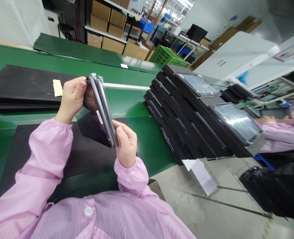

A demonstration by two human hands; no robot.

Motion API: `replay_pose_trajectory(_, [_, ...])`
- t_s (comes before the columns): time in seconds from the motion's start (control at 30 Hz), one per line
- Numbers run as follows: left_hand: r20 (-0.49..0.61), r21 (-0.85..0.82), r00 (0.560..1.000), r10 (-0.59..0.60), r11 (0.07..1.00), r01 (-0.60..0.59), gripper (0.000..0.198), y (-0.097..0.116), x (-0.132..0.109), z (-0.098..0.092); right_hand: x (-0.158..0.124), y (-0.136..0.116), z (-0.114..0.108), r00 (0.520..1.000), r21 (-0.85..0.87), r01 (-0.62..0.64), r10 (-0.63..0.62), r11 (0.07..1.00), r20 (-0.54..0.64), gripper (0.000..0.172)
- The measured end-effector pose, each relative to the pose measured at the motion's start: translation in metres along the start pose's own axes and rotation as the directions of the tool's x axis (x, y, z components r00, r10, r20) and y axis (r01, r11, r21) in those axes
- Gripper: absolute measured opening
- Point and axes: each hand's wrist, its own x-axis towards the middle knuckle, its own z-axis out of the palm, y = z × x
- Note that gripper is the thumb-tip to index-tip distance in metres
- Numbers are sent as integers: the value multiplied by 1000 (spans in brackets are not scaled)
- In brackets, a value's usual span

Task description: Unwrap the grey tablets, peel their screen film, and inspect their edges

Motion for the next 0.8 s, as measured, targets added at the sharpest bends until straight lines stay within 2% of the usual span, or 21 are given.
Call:
replay_pose_trajectory(0.13, [-3,151,994,113,982,-111,70,-5,0,-2,-1,0,-2,999,-32,30,-30,999,10,34])
replay_pose_trajectory(0.27, [-13,155,994,112,982,-108,69,-8,0,-3,-1,-1,0,1000,-61,29,-28,998,7,38])
replay_pose_trajectory(0.47, [-10,167,994,110,980,-107,71,-7,0,-3,-1,0,2,997,-12,76,-76,997,19,34])
replay_pose_trajectory(0.63, [-8,166,991,136,977,-133,69,-5,-1,-1,-1,-4,0,997,-84,77,-75,993,34,39])
replay_pose_trajectory(0.8, [-26,120,982,184,976,-180,65,-4,-8,4,-2,-14,-3,993,-173,88,-72,981,97,39])
